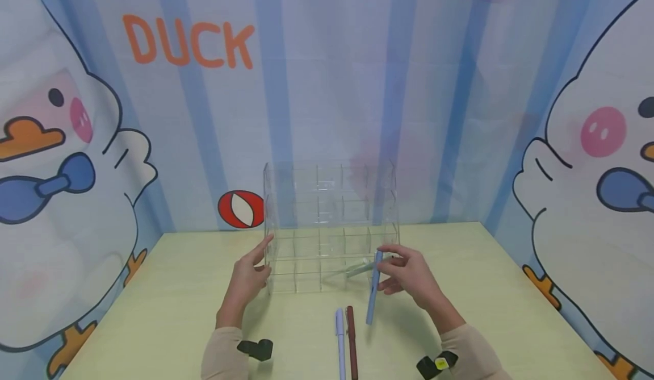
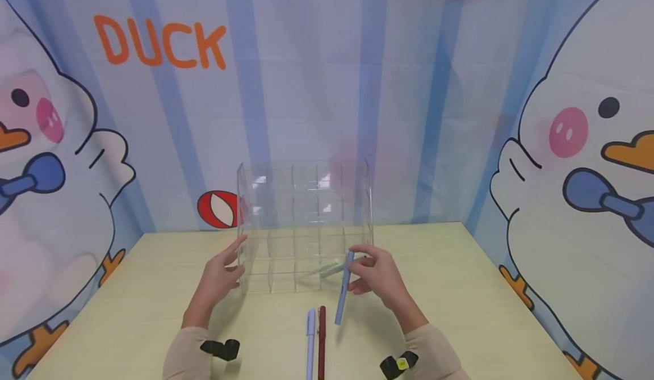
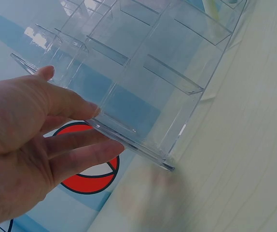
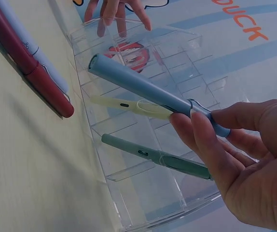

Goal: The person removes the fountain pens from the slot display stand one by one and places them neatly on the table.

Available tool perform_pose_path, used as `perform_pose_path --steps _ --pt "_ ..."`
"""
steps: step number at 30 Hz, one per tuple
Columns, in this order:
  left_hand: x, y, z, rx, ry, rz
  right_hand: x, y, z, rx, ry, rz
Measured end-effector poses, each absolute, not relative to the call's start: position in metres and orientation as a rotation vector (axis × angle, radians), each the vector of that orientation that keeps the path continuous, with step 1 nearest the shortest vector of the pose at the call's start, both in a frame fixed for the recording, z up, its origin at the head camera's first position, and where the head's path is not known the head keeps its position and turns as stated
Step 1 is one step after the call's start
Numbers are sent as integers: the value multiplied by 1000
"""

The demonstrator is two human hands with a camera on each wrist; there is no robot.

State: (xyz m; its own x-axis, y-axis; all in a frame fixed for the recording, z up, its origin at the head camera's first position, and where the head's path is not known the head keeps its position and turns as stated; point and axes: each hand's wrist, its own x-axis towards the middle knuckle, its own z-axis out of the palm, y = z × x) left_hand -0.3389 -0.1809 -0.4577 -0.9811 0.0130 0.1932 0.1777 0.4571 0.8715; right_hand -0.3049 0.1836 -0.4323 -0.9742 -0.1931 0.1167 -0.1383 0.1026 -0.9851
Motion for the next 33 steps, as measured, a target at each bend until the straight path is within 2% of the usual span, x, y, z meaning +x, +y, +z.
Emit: perform_pose_path --steps 33 --pt "-336 -180 -455 -189 -2532 -1575 -305 178 -446 -338 2309 -1837"
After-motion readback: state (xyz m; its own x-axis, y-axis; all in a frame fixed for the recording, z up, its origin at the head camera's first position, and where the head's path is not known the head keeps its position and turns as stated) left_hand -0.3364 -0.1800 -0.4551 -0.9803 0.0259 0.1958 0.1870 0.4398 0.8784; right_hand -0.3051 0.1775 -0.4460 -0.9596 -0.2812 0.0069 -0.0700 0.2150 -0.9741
